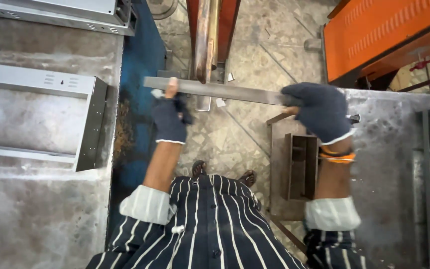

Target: Assembling and welding sheet metal enclosure components using a spot welder and alignment techniques.

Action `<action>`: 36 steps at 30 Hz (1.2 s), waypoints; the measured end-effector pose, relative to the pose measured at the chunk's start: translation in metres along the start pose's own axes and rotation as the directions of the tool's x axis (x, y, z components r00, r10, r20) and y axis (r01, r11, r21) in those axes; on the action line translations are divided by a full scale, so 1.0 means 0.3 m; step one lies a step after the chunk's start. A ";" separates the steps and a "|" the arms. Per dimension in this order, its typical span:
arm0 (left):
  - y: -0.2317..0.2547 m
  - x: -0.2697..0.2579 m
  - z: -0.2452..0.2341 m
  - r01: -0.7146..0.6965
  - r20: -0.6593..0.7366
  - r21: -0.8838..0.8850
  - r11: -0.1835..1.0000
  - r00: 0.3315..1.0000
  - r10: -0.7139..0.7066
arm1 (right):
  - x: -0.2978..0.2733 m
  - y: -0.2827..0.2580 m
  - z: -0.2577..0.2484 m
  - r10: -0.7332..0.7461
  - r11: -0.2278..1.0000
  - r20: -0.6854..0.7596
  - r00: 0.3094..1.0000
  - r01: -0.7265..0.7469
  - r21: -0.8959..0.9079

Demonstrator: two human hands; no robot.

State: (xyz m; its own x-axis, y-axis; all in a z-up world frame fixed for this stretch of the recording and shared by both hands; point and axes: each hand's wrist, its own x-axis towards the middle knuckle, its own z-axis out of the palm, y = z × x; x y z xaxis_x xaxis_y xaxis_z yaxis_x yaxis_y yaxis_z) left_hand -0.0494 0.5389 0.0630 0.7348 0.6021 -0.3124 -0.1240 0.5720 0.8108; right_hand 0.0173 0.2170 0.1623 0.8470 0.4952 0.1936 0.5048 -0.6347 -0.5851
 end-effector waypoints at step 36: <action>0.105 0.170 -0.168 -0.004 -0.116 0.116 0.993 0.993 0.017 | 0.014 -0.224 0.142 -0.120 0.990 -0.186 0.975 0.103 -0.101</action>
State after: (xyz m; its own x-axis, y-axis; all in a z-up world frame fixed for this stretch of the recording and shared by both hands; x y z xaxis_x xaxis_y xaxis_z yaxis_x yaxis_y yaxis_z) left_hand -0.0496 0.6156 0.0477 0.6499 0.6727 -0.3538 -0.0487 0.5014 0.8638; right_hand -0.0201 0.2872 0.1689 0.7963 0.4490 0.4053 0.6034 -0.6370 -0.4797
